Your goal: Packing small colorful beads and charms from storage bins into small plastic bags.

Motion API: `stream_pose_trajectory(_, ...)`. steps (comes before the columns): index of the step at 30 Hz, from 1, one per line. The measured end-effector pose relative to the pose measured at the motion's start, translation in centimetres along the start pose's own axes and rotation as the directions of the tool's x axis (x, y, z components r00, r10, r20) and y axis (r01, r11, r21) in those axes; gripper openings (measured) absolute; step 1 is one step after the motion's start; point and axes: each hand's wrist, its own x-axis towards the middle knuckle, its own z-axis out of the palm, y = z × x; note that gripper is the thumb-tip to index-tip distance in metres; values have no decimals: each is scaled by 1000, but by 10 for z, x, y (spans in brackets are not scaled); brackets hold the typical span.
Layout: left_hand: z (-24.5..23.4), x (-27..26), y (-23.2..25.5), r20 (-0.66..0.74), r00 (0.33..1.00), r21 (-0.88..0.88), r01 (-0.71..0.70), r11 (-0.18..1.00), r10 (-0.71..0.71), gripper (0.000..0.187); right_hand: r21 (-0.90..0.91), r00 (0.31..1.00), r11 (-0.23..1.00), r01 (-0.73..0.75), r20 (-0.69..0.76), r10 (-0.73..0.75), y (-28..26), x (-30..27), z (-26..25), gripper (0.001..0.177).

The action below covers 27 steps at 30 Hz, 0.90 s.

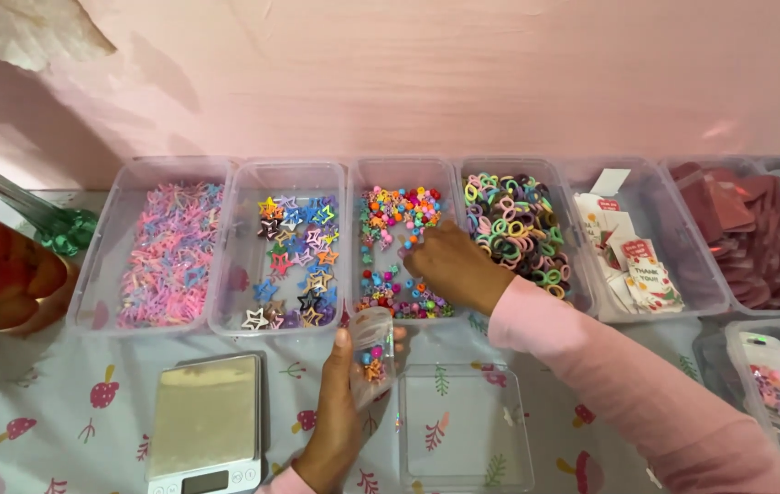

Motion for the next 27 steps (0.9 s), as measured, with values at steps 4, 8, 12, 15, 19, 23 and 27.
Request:
stream_pose_trajectory(4,-3,3,-7,51,998,7,-33,999,33,69,40,998,999,37,-51,-35,-3,-7,-14,22)
stream_pose_trajectory(8,1,-2,-8,72,997,-39,15,999,-12,66,438,911,888,142,-408,56,-26,-38,-84,6)
stream_pose_trajectory(12,-4,-4,-17,316,948,58,-49,997,28,69,653,881,730,201,-446,157,-62,-79,-142,13)
stream_pose_trajectory(15,9,-25,-7,446,894,149,-125,981,46,67,610,886,755,241,-455,85,-76,-97,-131,8)
stream_pose_trajectory(19,16,-38,-6,457,889,198,-99,975,-3,63,586,855,768,257,-509,103,-93,-119,-120,7)
stream_pose_trajectory(23,17,-43,-16,473,876,199,-4,980,-93,69,639,810,716,281,-558,180,-103,-140,-116,14)
stream_pose_trajectory(27,17,-46,-19,478,867,254,19,967,-142,75,679,793,707,200,-536,291,-105,-165,-117,18)
